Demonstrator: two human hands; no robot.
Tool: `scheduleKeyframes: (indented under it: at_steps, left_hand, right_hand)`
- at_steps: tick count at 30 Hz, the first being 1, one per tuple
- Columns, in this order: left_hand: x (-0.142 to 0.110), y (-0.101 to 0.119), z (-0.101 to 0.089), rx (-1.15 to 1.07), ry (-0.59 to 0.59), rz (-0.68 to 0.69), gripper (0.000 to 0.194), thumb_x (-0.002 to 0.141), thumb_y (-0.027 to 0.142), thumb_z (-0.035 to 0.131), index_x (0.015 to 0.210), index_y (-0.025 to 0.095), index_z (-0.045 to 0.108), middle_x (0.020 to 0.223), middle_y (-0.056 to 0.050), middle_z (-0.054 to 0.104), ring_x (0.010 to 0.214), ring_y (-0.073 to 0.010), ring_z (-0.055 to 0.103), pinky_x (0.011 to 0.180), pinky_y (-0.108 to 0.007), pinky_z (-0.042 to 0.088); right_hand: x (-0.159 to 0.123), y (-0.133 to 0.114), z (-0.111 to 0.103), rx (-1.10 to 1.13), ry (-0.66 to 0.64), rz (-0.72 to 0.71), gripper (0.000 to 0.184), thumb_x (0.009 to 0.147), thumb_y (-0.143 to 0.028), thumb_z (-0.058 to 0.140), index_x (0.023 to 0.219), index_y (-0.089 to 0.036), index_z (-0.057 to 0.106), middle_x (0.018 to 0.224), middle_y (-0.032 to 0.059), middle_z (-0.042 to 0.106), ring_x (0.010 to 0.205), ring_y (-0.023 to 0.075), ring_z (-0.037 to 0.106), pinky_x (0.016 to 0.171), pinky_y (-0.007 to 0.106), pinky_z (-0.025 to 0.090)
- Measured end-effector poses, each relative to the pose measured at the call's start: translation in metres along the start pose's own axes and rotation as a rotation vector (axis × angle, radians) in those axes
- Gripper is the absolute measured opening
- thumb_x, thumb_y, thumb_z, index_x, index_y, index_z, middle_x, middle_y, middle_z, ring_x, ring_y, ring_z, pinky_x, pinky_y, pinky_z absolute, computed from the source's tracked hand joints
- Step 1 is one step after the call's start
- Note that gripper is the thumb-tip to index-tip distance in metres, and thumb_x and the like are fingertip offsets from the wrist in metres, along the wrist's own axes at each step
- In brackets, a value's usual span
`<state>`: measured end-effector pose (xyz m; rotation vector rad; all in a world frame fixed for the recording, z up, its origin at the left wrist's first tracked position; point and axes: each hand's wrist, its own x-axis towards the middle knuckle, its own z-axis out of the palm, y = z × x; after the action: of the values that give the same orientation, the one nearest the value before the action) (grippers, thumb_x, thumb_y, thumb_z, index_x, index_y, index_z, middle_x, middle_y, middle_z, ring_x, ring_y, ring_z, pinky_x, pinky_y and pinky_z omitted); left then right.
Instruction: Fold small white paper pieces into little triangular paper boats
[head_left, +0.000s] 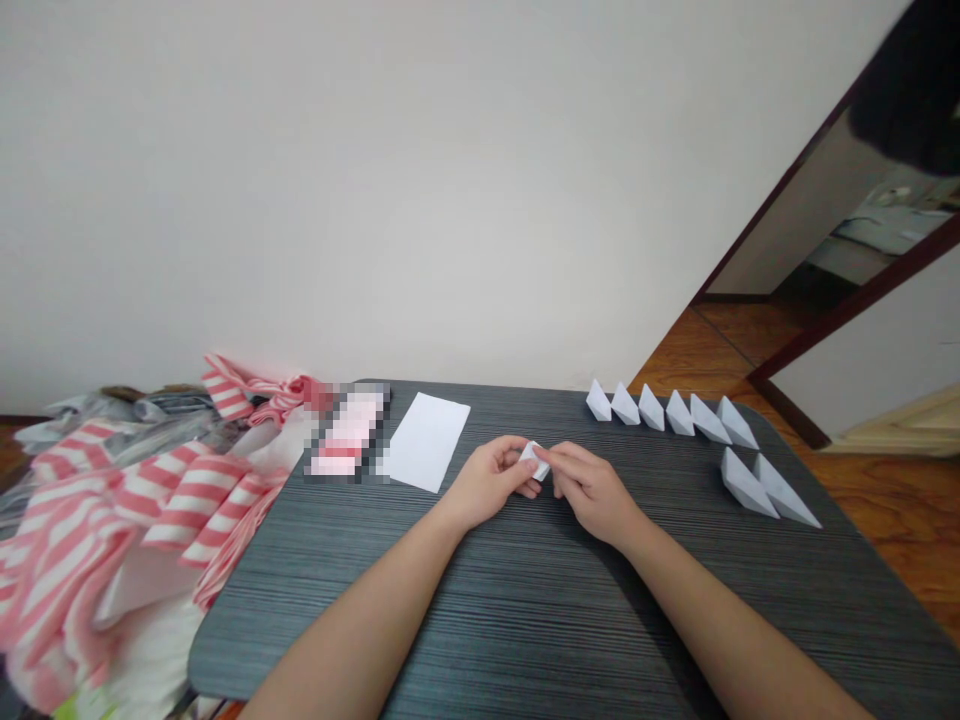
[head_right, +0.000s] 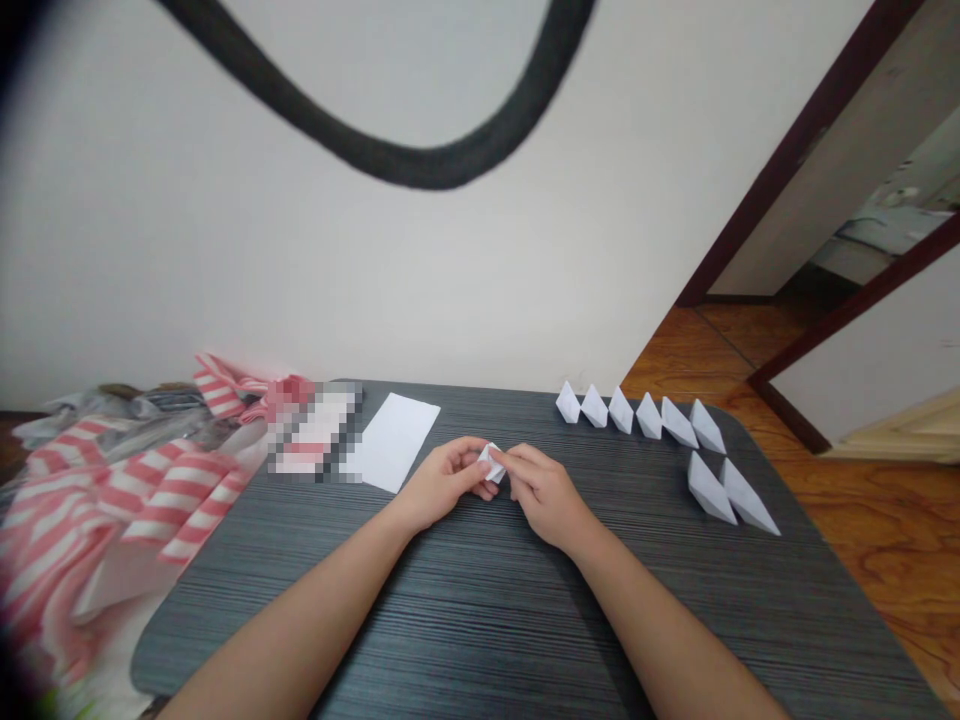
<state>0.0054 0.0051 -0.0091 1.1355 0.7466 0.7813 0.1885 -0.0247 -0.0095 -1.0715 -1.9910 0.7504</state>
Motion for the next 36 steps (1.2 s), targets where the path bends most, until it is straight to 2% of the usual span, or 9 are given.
scheduleKeyframes:
  at_steps: [3,8,10,12,15,19,24,31,36]
  left_hand:
    - [0.001,-0.003,0.0,0.031,0.012,-0.002,0.038,0.073,0.032,0.066,0.101,0.014,0.05,0.073,-0.003,0.063,0.064,-0.0135,0.063,0.064,-0.03,0.053]
    - [0.001,-0.006,-0.001,0.086,-0.006,0.032,0.026,0.075,0.028,0.063,0.094,0.015,0.051,0.073,-0.002,0.062,0.06,-0.0113,0.061,0.061,-0.026,0.05]
    - [0.0,-0.006,-0.001,0.115,-0.017,0.047,0.022,0.076,0.026,0.062,0.092,0.015,0.051,0.073,-0.001,0.062,0.059,-0.0103,0.059,0.059,-0.025,0.049]
    - [-0.001,-0.005,0.0,0.136,-0.019,0.065,0.021,0.076,0.025,0.061,0.091,0.015,0.051,0.071,0.0,0.061,0.057,-0.0095,0.058,0.057,-0.024,0.048]
    - [-0.002,-0.003,0.002,0.153,-0.007,0.076,0.022,0.076,0.027,0.062,0.091,0.015,0.052,0.069,0.001,0.059,0.056,-0.0089,0.056,0.056,-0.022,0.047]
    - [-0.002,-0.001,0.003,0.172,-0.023,0.054,0.025,0.077,0.031,0.06,0.095,0.015,0.053,0.072,-0.002,0.061,0.058,-0.0102,0.057,0.056,-0.024,0.048]
    - [-0.004,0.0,0.001,0.256,-0.1,0.033,0.022,0.081,0.034,0.055,0.083,0.011,0.057,0.075,-0.007,0.065,0.058,-0.0109,0.058,0.056,-0.025,0.049]
    - [-0.008,0.001,0.003,0.378,-0.104,0.024,0.024,0.081,0.035,0.053,0.077,0.012,0.058,0.07,-0.005,0.065,0.056,-0.011,0.058,0.054,-0.024,0.048]
    - [-0.008,-0.001,0.005,0.423,-0.103,0.047,0.022,0.082,0.033,0.052,0.076,0.013,0.059,0.069,-0.004,0.064,0.056,-0.0105,0.058,0.054,-0.023,0.048]
  right_hand:
    - [-0.001,0.0,0.001,0.015,0.005,0.02,0.037,0.09,-0.02,0.038,0.123,-0.027,0.054,0.09,0.005,0.056,0.061,0.0118,0.054,0.061,0.028,0.046]
    - [-0.002,0.001,0.003,0.102,0.053,0.153,0.036,0.09,-0.026,0.042,0.125,-0.022,0.047,0.086,0.0041,0.059,0.057,0.0117,0.056,0.055,0.026,0.046]
    - [0.0,0.001,0.004,0.066,0.048,0.182,0.026,0.088,-0.028,0.046,0.112,-0.02,0.055,0.079,0.003,0.06,0.055,0.012,0.056,0.053,0.025,0.045]
    - [0.002,-0.001,0.003,-0.012,0.018,0.191,0.017,0.087,-0.03,0.048,0.088,-0.019,0.061,0.066,0.001,0.059,0.052,0.0122,0.054,0.052,0.024,0.042]
    - [0.004,-0.004,0.002,-0.056,-0.016,0.208,0.027,0.088,-0.031,0.047,0.066,-0.019,0.056,0.053,-0.0015,0.055,0.047,0.0116,0.051,0.05,0.024,0.039]
    - [0.003,-0.008,0.0,-0.011,0.013,0.238,0.026,0.089,-0.03,0.046,0.067,-0.019,0.055,0.051,-0.0021,0.055,0.047,0.0114,0.051,0.051,0.024,0.039]
    - [0.002,-0.008,0.0,0.007,0.024,0.229,0.026,0.089,-0.03,0.045,0.068,-0.019,0.054,0.053,-0.0018,0.054,0.048,0.0116,0.05,0.05,0.024,0.038]
    - [0.004,-0.009,0.001,-0.032,0.022,0.155,0.018,0.088,-0.027,0.048,0.074,-0.019,0.056,0.061,-0.0003,0.055,0.056,0.0131,0.051,0.055,0.025,0.039]
    - [0.003,-0.01,0.0,-0.08,0.017,0.141,0.024,0.088,-0.027,0.048,0.066,-0.019,0.052,0.059,0.0003,0.055,0.056,0.0132,0.051,0.056,0.025,0.038]
